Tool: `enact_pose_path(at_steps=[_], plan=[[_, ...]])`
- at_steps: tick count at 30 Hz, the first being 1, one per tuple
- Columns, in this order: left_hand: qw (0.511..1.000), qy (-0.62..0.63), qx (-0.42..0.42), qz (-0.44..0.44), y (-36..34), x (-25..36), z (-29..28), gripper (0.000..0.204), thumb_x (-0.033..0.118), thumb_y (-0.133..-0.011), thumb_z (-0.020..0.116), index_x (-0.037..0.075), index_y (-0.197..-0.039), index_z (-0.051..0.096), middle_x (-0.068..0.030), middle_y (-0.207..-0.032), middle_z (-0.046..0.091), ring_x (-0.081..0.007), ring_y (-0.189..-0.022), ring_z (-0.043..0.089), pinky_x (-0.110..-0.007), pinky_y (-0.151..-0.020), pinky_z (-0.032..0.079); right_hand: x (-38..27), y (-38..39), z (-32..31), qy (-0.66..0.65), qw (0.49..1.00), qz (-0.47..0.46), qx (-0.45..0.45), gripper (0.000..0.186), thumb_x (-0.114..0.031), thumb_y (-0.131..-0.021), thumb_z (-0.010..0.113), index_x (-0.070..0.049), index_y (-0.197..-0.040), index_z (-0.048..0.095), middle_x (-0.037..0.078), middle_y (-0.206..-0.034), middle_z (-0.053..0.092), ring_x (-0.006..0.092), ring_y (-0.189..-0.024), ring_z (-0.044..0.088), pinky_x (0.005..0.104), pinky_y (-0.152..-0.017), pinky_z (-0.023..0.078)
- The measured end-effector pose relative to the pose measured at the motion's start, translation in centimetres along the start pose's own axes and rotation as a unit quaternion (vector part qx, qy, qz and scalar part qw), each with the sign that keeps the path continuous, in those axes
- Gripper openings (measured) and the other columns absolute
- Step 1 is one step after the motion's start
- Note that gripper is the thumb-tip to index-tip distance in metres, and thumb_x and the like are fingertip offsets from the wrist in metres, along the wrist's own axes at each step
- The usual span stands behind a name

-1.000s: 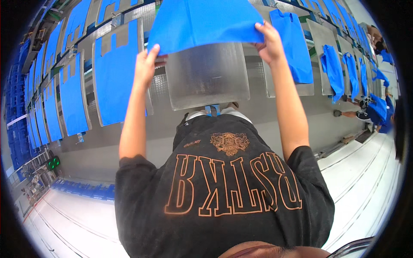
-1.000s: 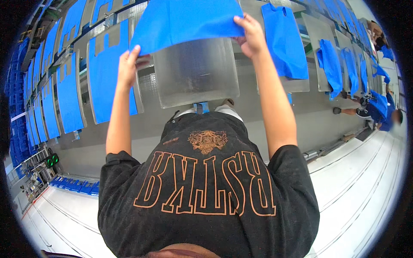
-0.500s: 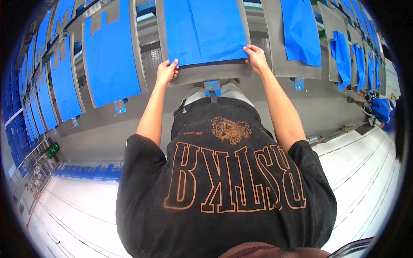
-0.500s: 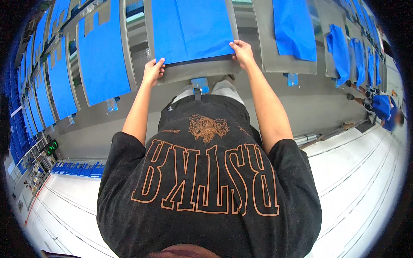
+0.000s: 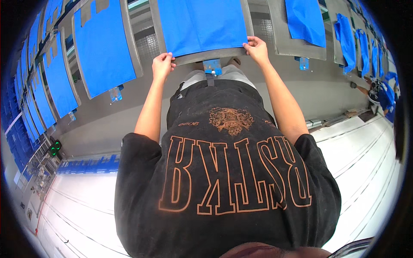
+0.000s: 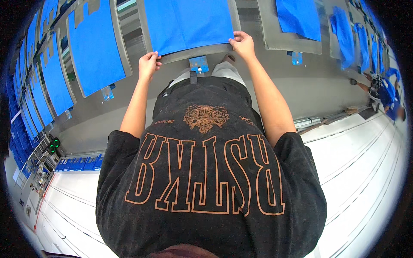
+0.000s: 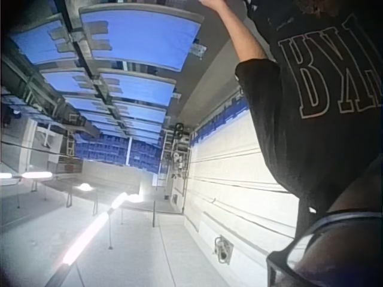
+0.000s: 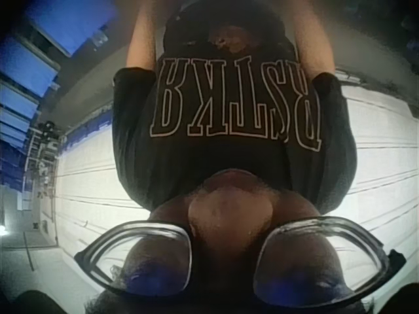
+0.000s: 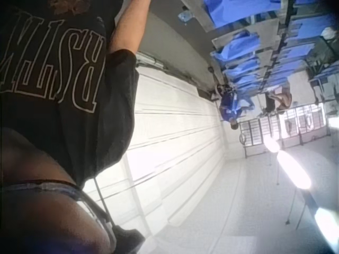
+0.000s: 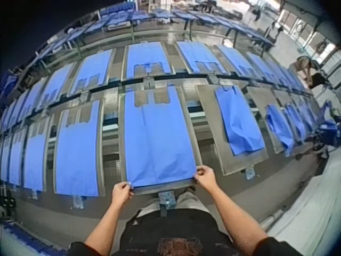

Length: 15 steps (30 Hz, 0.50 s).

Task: Smoothing garments onto printing platens and moving finished garments to a conveyor line.

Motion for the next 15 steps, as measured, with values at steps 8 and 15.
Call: enact_pose_path(at_steps=[8, 15], plan=[[0.999, -0.008, 0.033, 0.023, 1.2, -1.0, 0.0, 0.02, 0.02, -0.093, 0.074, 0.0, -0.094, 0.07, -0.0069, -0.083, 0.075, -0.01, -0.061, 0.067, -0.025, -0.052, 0.053, 1.3, 1.4, -1.2, 0.007, 0.998, 0.037, 0.053, 0.034, -0.01, -0.082, 0.084, 0.001, -0.108, 0.065, 0.005, -0.082, 0.071, 0.0074, -0.058, 0.059, 0.0235, -0.052, 0.048], [0.998, -0.004, 0.061, 0.036, 1.9, -1.5, -0.1, 0.021, 0.019, -0.094, 0.074, 0.0, -0.102, 0.071, -0.0072, -0.086, 0.074, -0.0096, -0.062, 0.066, -0.024, -0.051, 0.053, 2.0, 2.5, -0.8, -0.064, 0.994, 0.056, 0.061, 0.031, -0.012, -0.083, 0.084, 0.001, -0.104, 0.064, 0.007, -0.083, 0.073, 0.0093, -0.06, 0.062, 0.024, -0.053, 0.05]])
Point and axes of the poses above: each hand's wrist, its own y-axis away from the middle knuckle, its own z-axis out of the palm, x = y × z, the point moved 7 cm from there along -y, towards the middle knuckle
